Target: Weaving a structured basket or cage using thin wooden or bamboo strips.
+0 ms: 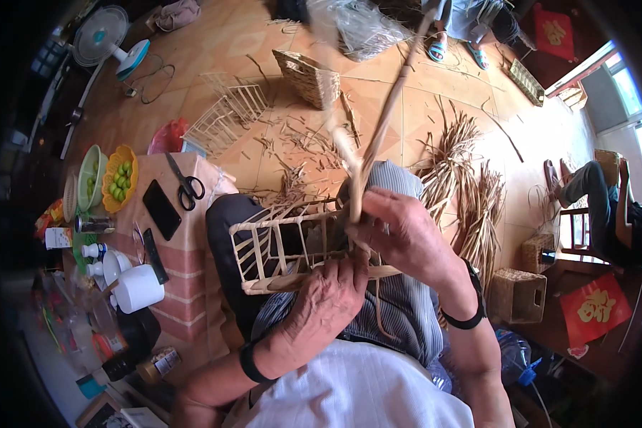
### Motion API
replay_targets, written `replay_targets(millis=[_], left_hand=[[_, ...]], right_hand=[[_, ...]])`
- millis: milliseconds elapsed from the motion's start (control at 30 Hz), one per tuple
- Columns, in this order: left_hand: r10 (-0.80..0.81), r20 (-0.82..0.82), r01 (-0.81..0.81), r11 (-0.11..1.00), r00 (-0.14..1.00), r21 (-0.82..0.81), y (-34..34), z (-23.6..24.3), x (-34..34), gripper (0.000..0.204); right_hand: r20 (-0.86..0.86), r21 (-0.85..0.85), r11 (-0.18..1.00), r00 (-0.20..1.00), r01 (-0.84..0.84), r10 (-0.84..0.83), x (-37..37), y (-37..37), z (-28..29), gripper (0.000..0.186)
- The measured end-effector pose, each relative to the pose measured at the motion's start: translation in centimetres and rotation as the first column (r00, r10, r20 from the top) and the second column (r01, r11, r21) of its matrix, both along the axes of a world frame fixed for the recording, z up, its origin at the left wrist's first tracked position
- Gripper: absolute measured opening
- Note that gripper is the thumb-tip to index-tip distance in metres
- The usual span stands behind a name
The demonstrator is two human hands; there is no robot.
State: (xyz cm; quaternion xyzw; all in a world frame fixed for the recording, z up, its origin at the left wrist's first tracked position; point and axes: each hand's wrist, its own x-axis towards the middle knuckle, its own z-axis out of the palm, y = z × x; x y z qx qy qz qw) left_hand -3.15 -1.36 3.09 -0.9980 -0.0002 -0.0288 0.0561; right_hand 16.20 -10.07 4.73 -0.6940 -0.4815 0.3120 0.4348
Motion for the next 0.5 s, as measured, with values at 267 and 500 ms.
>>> replay_targets(millis=[267,500], left_hand=[[0.045,-0.268,-0.126,0.947,0.962,-0.295,0.2,1.6,0.7,0.032],[0.067,-0.292,-0.176,0.915,0.954,-0.364,0.0,2.2,0.7,0.022]], right_hand=[[-0.602,-0.058,0.915,0.717,0.4,-0.352,-3.8,-4.9,-3.1,0.017],[-0.621,-0.294,0.916,0.674,0.275,-0.401,-6.4,-7.4,-4.9,0.028]])
